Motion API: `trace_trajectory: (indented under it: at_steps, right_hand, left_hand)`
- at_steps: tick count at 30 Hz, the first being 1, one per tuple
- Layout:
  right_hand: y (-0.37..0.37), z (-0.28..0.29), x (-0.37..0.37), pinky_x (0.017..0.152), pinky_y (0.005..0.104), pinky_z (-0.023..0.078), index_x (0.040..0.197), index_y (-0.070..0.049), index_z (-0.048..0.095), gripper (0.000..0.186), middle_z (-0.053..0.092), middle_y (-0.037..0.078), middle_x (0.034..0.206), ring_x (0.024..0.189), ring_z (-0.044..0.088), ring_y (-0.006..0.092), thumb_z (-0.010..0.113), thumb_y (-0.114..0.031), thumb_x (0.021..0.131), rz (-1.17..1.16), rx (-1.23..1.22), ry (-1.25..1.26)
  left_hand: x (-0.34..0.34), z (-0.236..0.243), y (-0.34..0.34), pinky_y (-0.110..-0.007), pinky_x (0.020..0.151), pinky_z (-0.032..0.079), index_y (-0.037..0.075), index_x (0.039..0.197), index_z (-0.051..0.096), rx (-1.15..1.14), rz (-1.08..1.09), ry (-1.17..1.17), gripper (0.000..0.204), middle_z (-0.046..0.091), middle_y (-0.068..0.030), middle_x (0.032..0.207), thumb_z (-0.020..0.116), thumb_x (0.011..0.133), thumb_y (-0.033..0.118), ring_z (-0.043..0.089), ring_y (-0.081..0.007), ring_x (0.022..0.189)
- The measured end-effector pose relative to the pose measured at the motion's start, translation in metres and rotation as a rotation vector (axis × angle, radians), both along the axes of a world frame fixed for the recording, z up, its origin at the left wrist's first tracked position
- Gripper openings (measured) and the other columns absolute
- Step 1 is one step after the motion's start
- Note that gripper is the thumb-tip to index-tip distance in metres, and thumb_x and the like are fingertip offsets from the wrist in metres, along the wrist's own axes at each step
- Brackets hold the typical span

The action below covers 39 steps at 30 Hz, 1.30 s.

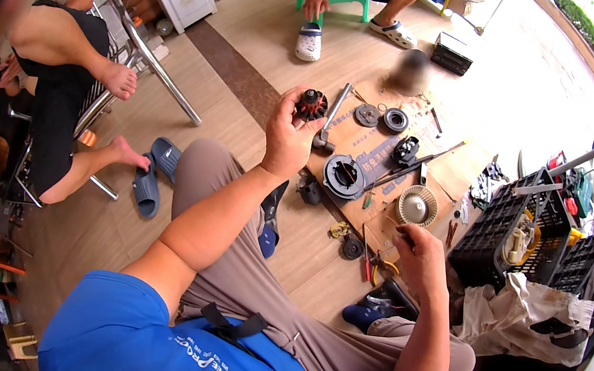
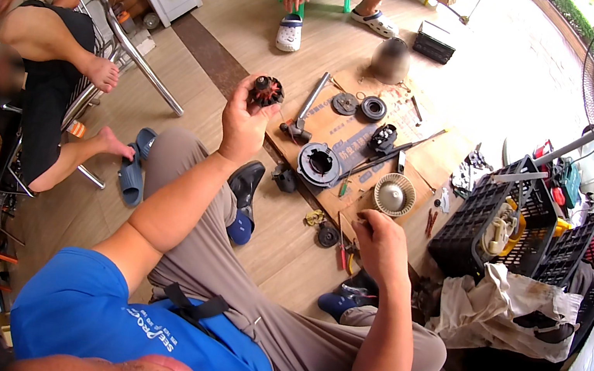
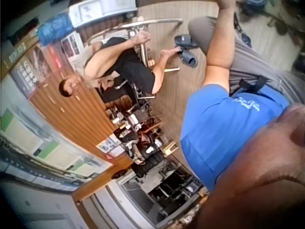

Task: The person disassembles an electric motor armature, stripping and removing wires from the commutator using a pair of pliers and their hands while sitting on the floor.

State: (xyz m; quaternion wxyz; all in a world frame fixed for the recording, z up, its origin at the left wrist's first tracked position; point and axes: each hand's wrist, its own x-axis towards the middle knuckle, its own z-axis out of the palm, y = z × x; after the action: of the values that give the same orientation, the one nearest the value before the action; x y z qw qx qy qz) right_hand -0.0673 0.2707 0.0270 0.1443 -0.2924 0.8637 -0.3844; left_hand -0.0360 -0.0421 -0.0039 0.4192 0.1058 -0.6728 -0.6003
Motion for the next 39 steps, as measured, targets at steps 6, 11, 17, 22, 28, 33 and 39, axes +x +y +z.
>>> trace_trajectory:
  at_steps: [6,11,17,22,28,33,39]
  right_hand:
    - [0.001,0.003,0.001,0.075,0.0398,0.05,0.099,0.002,0.066,0.024,0.066,0.019,0.088,0.083,0.065,0.0354,0.069,-0.014,0.082,0.023,0.057,0.009]
    - [0.001,0.003,0.002,0.076,0.041,0.05,0.103,0.001,0.065,0.032,0.066,0.019,0.088,0.086,0.065,0.0358,0.074,-0.02,0.08,0.105,0.158,-0.043]
    - [0.002,0.001,0.004,0.081,0.0425,0.048,0.096,0.0,0.062,0.036,0.068,0.016,0.089,0.092,0.064,0.0355,0.078,-0.027,0.077,0.252,0.324,-0.101]
    - [0.005,-0.001,0.003,0.095,0.05,0.037,0.102,-0.004,0.061,0.046,0.067,0.015,0.089,0.097,0.063,0.0351,0.079,-0.037,0.075,0.333,0.333,-0.07]
    - [0.005,0.011,0.004,0.109,0.0626,0.026,0.135,-0.009,0.051,0.082,0.058,0.017,0.129,0.124,0.051,0.0344,0.081,-0.048,0.07,0.392,0.466,-0.092]
    - [0.008,0.002,0.004,0.109,0.0664,0.023,0.137,-0.008,0.049,0.092,0.06,0.017,0.124,0.122,0.053,0.0348,0.078,-0.06,0.067,0.488,0.41,-0.114]
    - [0.004,0.0,0.003,0.104,0.0709,0.026,0.134,-0.004,0.05,0.099,0.066,0.019,0.112,0.116,0.059,0.0362,0.061,-0.079,0.07,0.504,0.387,-0.229]
  left_hand:
    - [0.001,0.002,0.004,-0.027,0.092,0.05,0.0,0.128,0.049,0.043,-0.035,-0.017,0.046,0.061,-0.0041,0.112,0.066,0.086,-0.008,0.059,-0.0118,0.102]
    - [0.003,0.001,0.003,-0.026,0.094,0.047,0.001,0.121,0.053,0.254,-0.181,-0.002,0.037,0.061,-0.003,0.111,0.066,0.087,-0.005,0.058,-0.011,0.101]
    - [0.004,0.001,0.006,-0.025,0.089,0.048,0.0,0.12,0.054,0.3,-0.208,-0.004,0.035,0.062,-0.003,0.108,0.066,0.087,-0.005,0.058,-0.0103,0.097]
    - [0.005,0.0,0.011,-0.024,0.084,0.049,-0.002,0.12,0.053,0.224,-0.197,-0.062,0.036,0.062,-0.0027,0.104,0.068,0.087,-0.002,0.058,-0.0087,0.091]
    - [0.008,0.003,0.016,-0.024,0.087,0.05,-0.003,0.123,0.051,0.288,-0.247,-0.034,0.039,0.063,-0.0037,0.107,0.068,0.087,-0.003,0.059,-0.0096,0.094]
    - [0.015,0.001,0.031,-0.026,0.094,0.047,-0.001,0.124,0.051,0.305,-0.362,-0.063,0.04,0.062,-0.0047,0.113,0.066,0.087,-0.005,0.059,-0.0116,0.102]
    - [0.028,0.003,0.061,-0.028,0.097,0.048,-0.002,0.127,0.049,0.333,-0.609,-0.159,0.045,0.062,-0.0069,0.117,0.066,0.086,-0.007,0.06,-0.0136,0.106]
